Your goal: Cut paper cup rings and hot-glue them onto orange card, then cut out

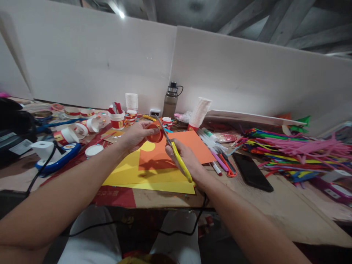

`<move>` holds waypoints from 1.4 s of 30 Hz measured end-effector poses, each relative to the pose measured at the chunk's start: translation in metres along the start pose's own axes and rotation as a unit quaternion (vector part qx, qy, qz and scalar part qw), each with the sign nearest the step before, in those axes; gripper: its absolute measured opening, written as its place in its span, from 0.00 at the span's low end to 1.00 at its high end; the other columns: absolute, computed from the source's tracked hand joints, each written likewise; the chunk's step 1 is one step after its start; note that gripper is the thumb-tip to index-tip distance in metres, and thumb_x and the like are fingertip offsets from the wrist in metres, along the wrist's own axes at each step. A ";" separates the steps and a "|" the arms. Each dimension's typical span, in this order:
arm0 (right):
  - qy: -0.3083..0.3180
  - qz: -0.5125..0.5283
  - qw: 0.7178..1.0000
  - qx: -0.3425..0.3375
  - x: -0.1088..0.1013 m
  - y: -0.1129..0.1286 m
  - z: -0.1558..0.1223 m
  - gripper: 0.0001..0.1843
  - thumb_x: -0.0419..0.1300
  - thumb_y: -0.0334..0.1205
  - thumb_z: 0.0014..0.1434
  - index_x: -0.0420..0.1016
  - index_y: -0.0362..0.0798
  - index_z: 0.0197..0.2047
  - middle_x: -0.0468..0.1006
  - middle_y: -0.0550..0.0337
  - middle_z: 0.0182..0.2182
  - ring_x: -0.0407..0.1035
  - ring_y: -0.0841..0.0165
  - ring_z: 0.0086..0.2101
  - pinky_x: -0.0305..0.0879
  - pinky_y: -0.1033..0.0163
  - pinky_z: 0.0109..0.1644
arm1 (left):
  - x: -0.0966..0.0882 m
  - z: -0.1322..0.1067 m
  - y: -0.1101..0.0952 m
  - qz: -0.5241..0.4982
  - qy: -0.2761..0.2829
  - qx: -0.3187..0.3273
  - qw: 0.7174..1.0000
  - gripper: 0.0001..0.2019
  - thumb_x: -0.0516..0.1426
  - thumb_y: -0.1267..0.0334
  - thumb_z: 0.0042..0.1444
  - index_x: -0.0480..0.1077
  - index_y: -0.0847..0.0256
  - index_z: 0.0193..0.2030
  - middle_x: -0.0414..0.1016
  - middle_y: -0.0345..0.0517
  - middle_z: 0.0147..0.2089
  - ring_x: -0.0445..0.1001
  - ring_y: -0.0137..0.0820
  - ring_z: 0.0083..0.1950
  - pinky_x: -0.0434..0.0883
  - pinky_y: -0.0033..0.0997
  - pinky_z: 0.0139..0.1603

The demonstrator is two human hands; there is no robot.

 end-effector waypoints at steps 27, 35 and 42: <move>-0.008 -0.013 1.000 -0.004 -0.002 0.000 0.000 0.15 0.53 0.54 0.62 0.65 0.51 0.38 0.66 0.68 0.25 0.59 0.73 0.26 0.53 0.67 0.29 | 0.003 -0.002 0.006 -0.024 -0.011 -0.012 1.000 0.11 0.70 0.66 0.41 0.79 0.67 0.33 0.79 0.45 0.31 0.72 0.25 0.31 0.66 0.24 0.35; -0.009 -0.006 1.000 -0.004 -0.002 0.001 0.000 0.18 0.52 0.57 0.62 0.66 0.50 0.37 0.67 0.67 0.26 0.59 0.73 0.25 0.53 0.67 0.29 | 0.000 0.000 0.005 -0.022 -0.002 -0.013 1.000 0.11 0.70 0.67 0.39 0.79 0.66 0.33 0.78 0.44 0.29 0.72 0.25 0.29 0.66 0.24 0.34; -0.010 -0.014 1.000 -0.009 -0.002 0.002 -0.001 0.17 0.54 0.56 0.61 0.65 0.50 0.35 0.65 0.68 0.24 0.57 0.73 0.25 0.51 0.67 0.28 | 0.002 0.000 0.004 -0.019 0.016 -0.027 0.999 0.11 0.68 0.68 0.42 0.79 0.67 0.35 0.79 0.48 0.33 0.73 0.26 0.31 0.68 0.24 0.36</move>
Point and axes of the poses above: each hand's wrist, its own z-axis towards the middle knuckle, its own x-axis out of the palm, y = z × x, the point moved 10 cm from there along z, towards the middle knuckle
